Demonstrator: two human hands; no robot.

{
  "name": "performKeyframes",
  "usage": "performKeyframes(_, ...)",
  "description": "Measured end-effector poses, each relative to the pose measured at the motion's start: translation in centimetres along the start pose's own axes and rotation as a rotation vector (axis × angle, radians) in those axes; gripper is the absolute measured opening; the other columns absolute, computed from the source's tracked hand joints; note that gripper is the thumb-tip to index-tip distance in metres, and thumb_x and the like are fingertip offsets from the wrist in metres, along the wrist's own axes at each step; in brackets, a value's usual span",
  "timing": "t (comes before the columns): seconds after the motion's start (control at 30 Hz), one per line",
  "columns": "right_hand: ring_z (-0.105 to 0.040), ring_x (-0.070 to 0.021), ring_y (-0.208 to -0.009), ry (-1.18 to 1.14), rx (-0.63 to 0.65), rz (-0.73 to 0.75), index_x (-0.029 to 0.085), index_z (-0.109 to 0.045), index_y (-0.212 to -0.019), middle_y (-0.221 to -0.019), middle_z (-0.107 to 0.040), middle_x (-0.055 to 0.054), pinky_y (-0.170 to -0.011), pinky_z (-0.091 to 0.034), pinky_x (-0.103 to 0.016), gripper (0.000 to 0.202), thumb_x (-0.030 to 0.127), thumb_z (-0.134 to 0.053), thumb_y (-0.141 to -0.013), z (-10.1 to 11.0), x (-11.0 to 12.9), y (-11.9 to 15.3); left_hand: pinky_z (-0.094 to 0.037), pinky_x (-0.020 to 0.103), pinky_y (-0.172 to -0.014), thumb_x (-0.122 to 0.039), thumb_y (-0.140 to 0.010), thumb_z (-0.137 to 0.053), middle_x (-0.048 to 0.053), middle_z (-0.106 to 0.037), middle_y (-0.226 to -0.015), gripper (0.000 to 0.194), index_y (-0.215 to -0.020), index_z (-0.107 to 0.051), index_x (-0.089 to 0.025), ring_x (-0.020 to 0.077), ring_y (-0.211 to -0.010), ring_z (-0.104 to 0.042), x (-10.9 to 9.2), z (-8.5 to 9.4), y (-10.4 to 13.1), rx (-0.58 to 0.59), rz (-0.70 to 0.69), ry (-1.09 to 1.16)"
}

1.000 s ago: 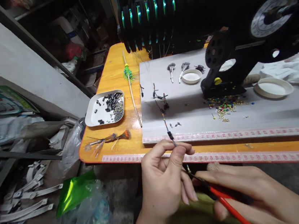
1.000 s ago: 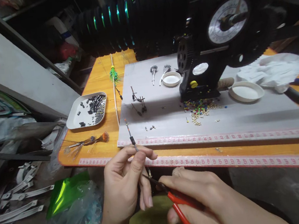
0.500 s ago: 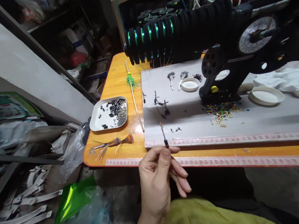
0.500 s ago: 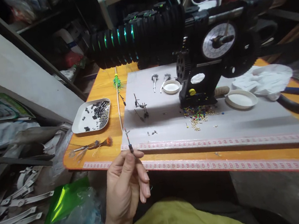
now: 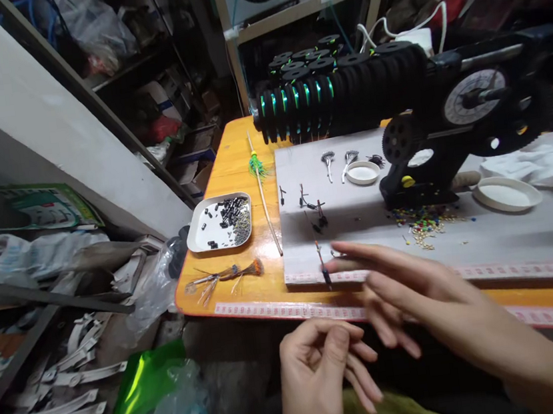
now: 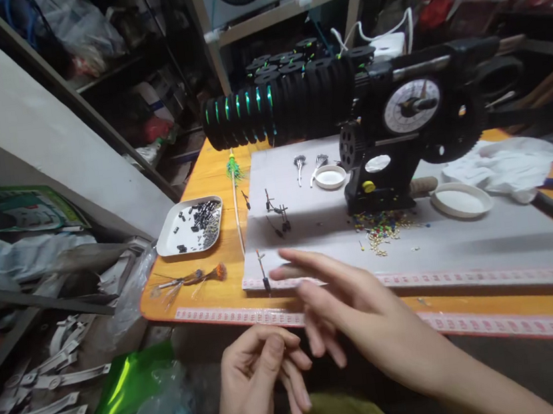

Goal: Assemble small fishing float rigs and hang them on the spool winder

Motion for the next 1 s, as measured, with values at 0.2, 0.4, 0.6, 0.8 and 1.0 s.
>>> performKeyframes(0.2,-0.048,-0.0041,-0.037,-0.345,0.286,-0.085,0.016,-0.051,-0.081,-0.054,-0.050,0.006,-0.038,-0.043,-0.014,0.032,0.044,-0.049,-0.097,-6.5,0.2,-3.8,-0.044,0.012,-0.040,-0.049,-0.088,-0.059,0.008,-0.070,-0.065,0.040,-0.075,-0.063,-0.011,0.0070,-0.044,-0.058,-0.9,0.5,-0.4,-0.024,-0.114,-0.189)
performKeyframes(0.4,-0.037,-0.0014,-0.038,-0.056,0.172,-0.092,0.017,-0.051,-0.083,-0.061,-0.051,0.006,-0.037,-0.030,-0.012,0.036,0.050,-0.046,-0.097,-4.4,-0.4,-3.9,-0.032,0.012,-0.032,-0.049,-0.094,-0.046,0.010,-0.069,-0.072,0.046,-0.081,-0.068,-0.011,0.0029,-0.033,-0.048,-0.6,2.4,-0.4,-0.023,-0.062,-0.629)
performKeyframes(0.6,-0.059,-0.0143,-0.080,0.631,0.012,0.189,0.020,-0.059,-0.086,-0.083,-0.063,-0.002,-0.071,-0.045,-0.027,0.033,0.042,-0.040,-0.101,-1.8,2.7,-4.0,-0.038,0.016,-0.039,-0.042,-0.093,-0.053,-0.002,-0.059,-0.060,0.030,-0.104,-0.069,-0.019,0.0038,-0.036,-0.048,-10.3,2.7,-3.4,-0.274,-0.330,-0.762)
performKeyframes(0.8,-0.052,-0.0188,-0.094,0.991,-0.163,0.585,0.021,-0.060,-0.095,-0.100,-0.062,-0.005,-0.079,-0.044,-0.034,0.019,0.022,-0.042,-0.100,-1.3,5.5,-3.4,-0.042,0.019,-0.044,-0.030,-0.084,-0.064,-0.006,-0.057,-0.060,0.043,-0.125,-0.059,-0.019,0.0072,-0.039,-0.052,-13.7,-0.6,-12.6,-0.109,-0.300,-0.814)
performKeyframes(1.0,-0.049,-0.0225,-0.097,1.210,-0.307,0.668,0.018,-0.061,-0.104,-0.105,-0.060,-0.008,-0.081,-0.045,-0.039,0.014,0.021,-0.049,-0.097,0.0,5.7,-3.1,-0.028,0.017,-0.036,-0.042,-0.082,-0.066,-0.003,-0.054,-0.051,0.027,-0.085,-0.070,-0.015,0.0058,-0.038,-0.044,-12.4,-0.7,-12.2,0.048,-0.163,-0.715)
Point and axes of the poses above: each hand's wrist, its own y-axis away from the middle knuckle, its own z-axis out of the back of the hand, x = y × z, the point moved 9 cm from there along -y, towards the middle knuckle
